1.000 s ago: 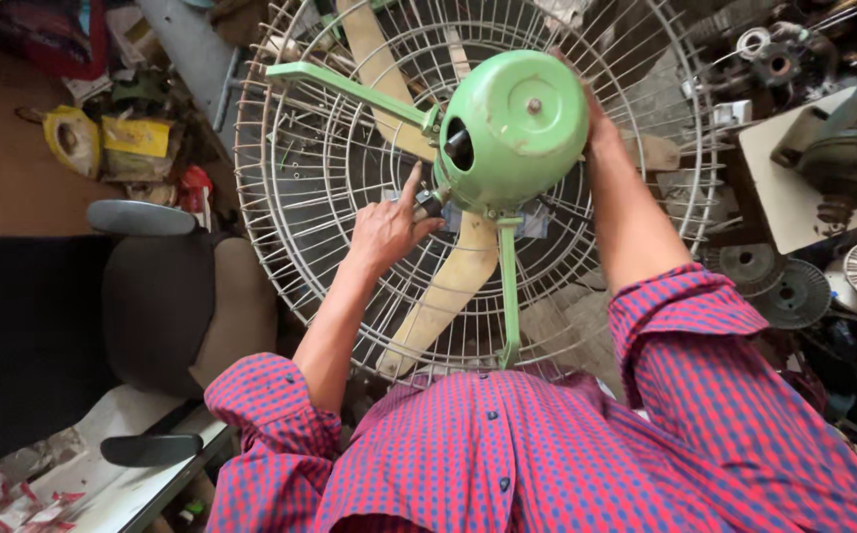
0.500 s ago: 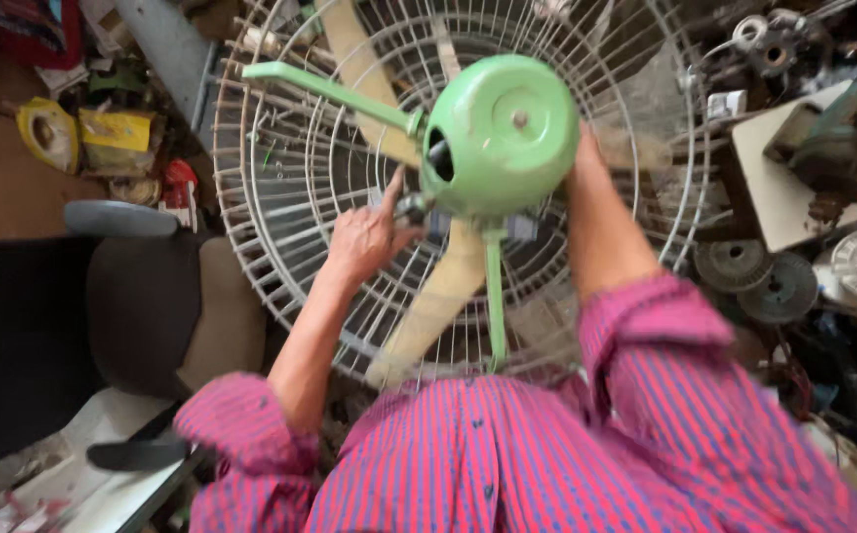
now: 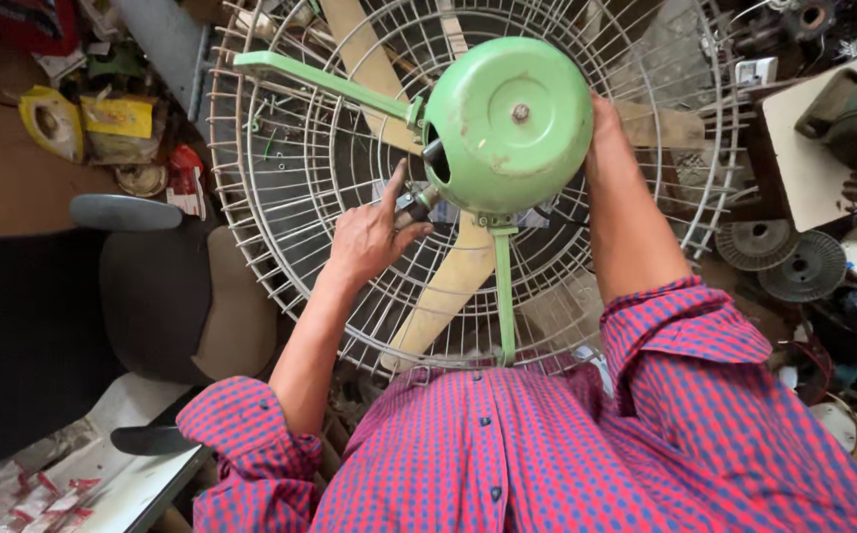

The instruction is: The person is repairing a green ceiling fan in a cluttered workshop. They manipulate the fan's motor housing and cage, adjusting components with their hands while the camera shakes significantly.

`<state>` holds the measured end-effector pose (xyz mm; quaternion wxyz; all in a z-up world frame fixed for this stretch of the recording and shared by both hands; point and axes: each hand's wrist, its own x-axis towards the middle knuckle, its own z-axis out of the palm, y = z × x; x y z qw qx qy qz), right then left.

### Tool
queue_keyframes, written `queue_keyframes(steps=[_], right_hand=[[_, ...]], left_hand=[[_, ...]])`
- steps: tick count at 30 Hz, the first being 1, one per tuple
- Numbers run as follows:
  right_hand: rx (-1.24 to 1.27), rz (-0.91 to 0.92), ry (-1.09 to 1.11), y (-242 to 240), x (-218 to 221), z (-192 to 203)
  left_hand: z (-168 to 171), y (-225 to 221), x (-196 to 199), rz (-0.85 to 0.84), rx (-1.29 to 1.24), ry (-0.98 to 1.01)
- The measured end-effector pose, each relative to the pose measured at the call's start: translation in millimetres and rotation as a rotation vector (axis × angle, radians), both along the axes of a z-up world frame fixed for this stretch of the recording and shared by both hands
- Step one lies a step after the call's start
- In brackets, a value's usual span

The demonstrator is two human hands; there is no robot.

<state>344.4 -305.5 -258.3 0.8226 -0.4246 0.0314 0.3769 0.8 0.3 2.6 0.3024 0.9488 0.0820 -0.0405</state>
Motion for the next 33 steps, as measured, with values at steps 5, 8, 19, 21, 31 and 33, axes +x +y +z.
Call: queue_keyframes(steps=[5, 8, 19, 21, 31, 33], right_hand=[[0.063, 0.03, -0.045, 1.6, 7.8, 2.3], [0.264, 0.257, -0.374, 9.0, 7.9, 20.6], [-0.708, -0.169, -0.815, 3.2, -150.8, 263.8], [-0.792, -0.082, -0.805, -0.4, -194.0, 293.1], [-0.978, 0.541, -1.381, 71.9, -292.7, 321.9], [-0.971, 0.643, -1.477, 82.1, -294.0, 318.0]], left_hand=[[-5.4, -1.5, -2.1, 0.056, -0.016, -0.035], [-10.8, -4.3, -8.7, 0.113, -0.023, -0.029], [-25.0, -12.0, -37.8, 0.314, 0.095, -0.15], [-21.9, -14.9, -45.0, 0.36, 0.105, -0.178], [8.4, -34.0, -118.7, 0.79, -0.27, -0.332], [3.7, -40.1, -142.9, 0.806, -0.261, -0.396]])
